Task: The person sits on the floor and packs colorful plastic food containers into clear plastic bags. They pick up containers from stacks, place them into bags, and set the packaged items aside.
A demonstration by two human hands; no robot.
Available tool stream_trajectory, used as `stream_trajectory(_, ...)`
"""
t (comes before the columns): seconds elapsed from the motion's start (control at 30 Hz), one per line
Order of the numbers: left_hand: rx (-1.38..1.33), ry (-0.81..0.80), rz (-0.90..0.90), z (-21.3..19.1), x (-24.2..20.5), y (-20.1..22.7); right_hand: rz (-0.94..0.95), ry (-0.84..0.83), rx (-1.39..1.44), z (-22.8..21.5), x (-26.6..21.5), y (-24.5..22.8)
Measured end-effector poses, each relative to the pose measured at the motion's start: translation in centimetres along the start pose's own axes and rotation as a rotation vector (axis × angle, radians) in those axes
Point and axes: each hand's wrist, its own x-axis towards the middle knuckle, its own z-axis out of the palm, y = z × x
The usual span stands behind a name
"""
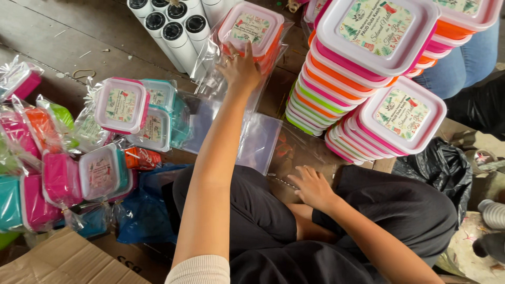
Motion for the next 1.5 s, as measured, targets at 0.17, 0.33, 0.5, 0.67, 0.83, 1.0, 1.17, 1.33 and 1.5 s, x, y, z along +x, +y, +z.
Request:
stream_trajectory(0.17,-0.067,0.011,-0.042,0.3,0.6,0.8,0.079,-0.263,0.023,0.6,0.5,0.9)
stream_trajectory(0.33,-0.11,0.411,0.107,2.6,-2.2,2.0,0.462,0.393,0.278,2.2,3.1,5.7)
stream_trajectory(0.5,-0.27,0.447,0.388,5.5,-9.1,3.0,0.624,0.113,0.314,2.9,4.6,6.3)
stream_trajectory(0.67,-0.401,-0.107,0.534,10.1,-13.5,1.7,0.623,0.244,0.344,0.7,3.7,4.5)
stream_trajectory(0.83,-0.228,-0.399,0.312,13.8,-15.3,1.1,0.547,0.231,0.122,5.0,4.9,7.8)
stream_trajectory(1.0,-0.248,-0.588,0.268,18.5,-13.5,0.8,0.414,0.497,0.321,6.6,5.8,8.5)
stream_trajectory(1.17,-0.346,-1.075,0.105,11.0,-18.1,0.1,0.357,0.733,0.55,-5.1,0.1,2.7)
stream_trajectory(1.33,-1.069,-0.981,0.103,11.6,-17.1,1.1,0.107,1.183,0.785,-15.8,-6.4,-2.1)
stream_trajectory(1.5,-1.969,-0.477,0.526,14.0,-13.2,0.7,0.196,1.198,0.878,-11.5,-8.3,1.0)
